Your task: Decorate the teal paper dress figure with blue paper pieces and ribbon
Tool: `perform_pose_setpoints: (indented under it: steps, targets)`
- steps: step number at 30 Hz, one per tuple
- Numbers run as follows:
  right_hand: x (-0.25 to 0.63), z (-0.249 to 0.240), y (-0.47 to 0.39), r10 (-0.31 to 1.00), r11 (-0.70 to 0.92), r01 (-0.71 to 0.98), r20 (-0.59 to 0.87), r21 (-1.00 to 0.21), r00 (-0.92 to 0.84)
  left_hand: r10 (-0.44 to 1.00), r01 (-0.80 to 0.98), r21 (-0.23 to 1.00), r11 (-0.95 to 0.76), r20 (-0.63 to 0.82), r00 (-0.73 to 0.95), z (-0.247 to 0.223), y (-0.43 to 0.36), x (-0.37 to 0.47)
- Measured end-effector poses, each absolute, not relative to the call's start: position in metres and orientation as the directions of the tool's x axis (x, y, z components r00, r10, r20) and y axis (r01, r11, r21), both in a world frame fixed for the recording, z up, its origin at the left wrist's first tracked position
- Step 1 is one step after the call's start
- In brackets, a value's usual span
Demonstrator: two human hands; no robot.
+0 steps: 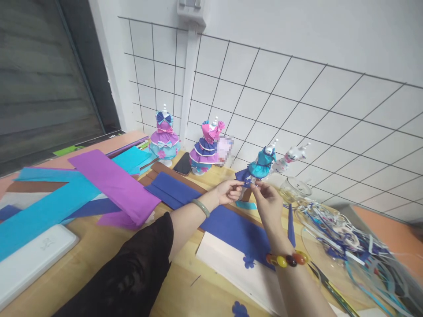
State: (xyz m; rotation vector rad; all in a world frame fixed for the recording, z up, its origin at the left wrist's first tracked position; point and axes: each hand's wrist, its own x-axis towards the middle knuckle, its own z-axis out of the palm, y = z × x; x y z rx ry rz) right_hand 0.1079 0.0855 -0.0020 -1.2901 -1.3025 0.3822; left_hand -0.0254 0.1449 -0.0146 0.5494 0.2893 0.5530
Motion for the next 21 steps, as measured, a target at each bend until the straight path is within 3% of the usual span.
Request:
perform_pose_setpoints:
  steps: [13,21]
  targets:
    - [0.098,0.001,0.093,0.830,0.266,0.440,0.436,-0.858,0.348,0.581,-0.426,0.568,0.704,-0.114,0.806,-0.018,0.146,-0.025]
    - [0.104,0.007,0.088,0.873,0.254,0.114,0.278,-0.961,0.400,0.551,-0.417,0.547,0.726,-0.100,0.829,-0.028,0.154,-0.023]
